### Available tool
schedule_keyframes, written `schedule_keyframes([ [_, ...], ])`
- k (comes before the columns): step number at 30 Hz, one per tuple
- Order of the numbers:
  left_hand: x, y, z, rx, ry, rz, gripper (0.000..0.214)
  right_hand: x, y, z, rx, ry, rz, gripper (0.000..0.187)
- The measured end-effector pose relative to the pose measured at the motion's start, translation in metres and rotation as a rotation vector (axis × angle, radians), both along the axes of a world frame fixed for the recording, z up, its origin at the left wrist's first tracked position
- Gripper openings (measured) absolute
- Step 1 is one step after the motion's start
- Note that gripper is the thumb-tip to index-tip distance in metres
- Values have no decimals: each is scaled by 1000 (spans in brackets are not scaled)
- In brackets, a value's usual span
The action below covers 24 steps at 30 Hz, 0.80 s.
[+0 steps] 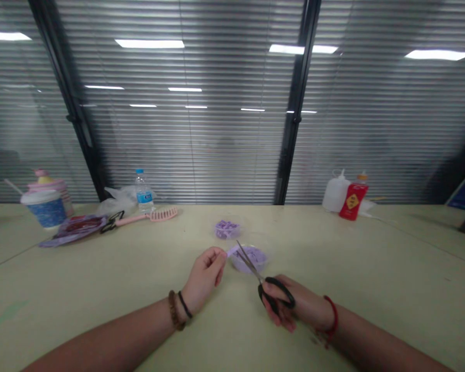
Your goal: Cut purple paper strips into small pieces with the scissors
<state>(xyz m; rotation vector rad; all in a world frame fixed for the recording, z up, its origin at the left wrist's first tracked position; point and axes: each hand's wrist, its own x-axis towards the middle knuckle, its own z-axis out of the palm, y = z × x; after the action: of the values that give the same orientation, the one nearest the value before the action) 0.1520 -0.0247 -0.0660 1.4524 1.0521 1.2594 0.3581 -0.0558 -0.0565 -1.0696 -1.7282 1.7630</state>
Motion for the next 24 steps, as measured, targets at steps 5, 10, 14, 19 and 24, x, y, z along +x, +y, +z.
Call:
schedule_keyframes([
  [5, 4, -7, 3, 4, 53, -80, 32, -5, -4, 3, 38, -47, -1, 57],
  [10, 5, -7, 0, 17, 77, -99, 32, -6, -2, 2, 46, -36, 3, 56],
  [14, 5, -7, 0, 9, 81, -102, 33, -6, -2, 1, 35, -44, -5, 57],
  [19, 5, -7, 2, -1, 92, -105, 33, -6, -1, 0, 35, -29, -30, 55],
  [24, 5, -4, -1, -42, 123, -115, 32, -4, 2, -1, 29, 30, -133, 52],
])
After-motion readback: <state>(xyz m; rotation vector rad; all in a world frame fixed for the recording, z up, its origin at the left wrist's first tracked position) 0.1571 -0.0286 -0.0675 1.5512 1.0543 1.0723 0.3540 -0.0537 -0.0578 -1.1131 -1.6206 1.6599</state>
